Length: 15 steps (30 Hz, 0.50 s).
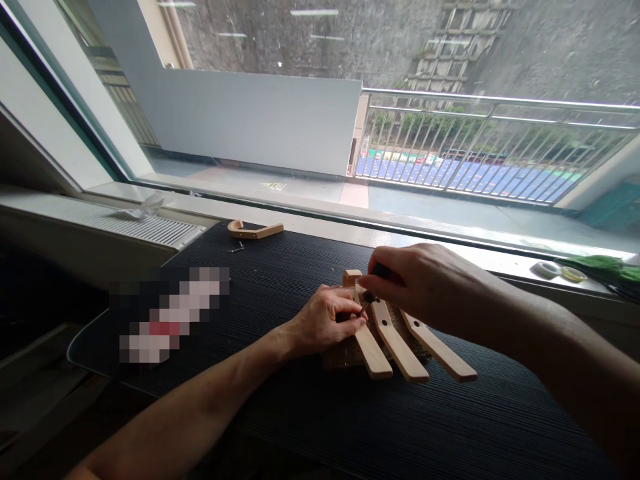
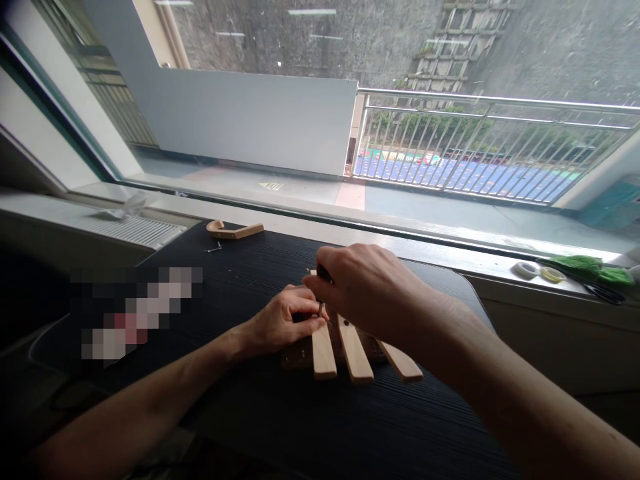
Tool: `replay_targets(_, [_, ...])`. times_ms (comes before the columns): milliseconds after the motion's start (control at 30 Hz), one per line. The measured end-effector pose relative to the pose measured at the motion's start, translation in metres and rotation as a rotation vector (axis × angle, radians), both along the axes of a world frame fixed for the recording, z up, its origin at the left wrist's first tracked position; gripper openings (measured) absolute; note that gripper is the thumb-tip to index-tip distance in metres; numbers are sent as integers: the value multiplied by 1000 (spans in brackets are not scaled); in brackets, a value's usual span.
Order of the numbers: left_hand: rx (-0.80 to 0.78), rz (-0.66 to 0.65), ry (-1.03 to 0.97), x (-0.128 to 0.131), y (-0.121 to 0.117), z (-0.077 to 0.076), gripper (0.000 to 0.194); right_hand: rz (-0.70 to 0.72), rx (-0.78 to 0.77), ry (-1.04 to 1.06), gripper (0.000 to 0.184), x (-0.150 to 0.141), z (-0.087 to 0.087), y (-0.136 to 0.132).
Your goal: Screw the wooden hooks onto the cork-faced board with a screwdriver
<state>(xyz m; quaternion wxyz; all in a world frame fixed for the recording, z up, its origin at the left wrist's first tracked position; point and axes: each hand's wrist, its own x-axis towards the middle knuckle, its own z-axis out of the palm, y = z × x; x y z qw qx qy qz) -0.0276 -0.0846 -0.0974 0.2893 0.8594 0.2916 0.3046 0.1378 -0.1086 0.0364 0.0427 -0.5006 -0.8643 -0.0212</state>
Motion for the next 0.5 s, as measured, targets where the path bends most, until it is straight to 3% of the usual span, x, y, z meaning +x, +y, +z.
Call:
replay_targets(100, [-3,0,-3,-1,0,0,13,-10,10,-33,27,0,3,0])
replay_targets(233, [-3,-11,-6,-1,1,-1,15,111,-6,30,12,8,8,0])
replay_targets(333, [4,-8,-7,-1,1,-1,16,166,-47,37,15,12,8,1])
replay_targets(500, [5,-21,-24,-1,1,-1,15,134,-50,49,25,8,4,3])
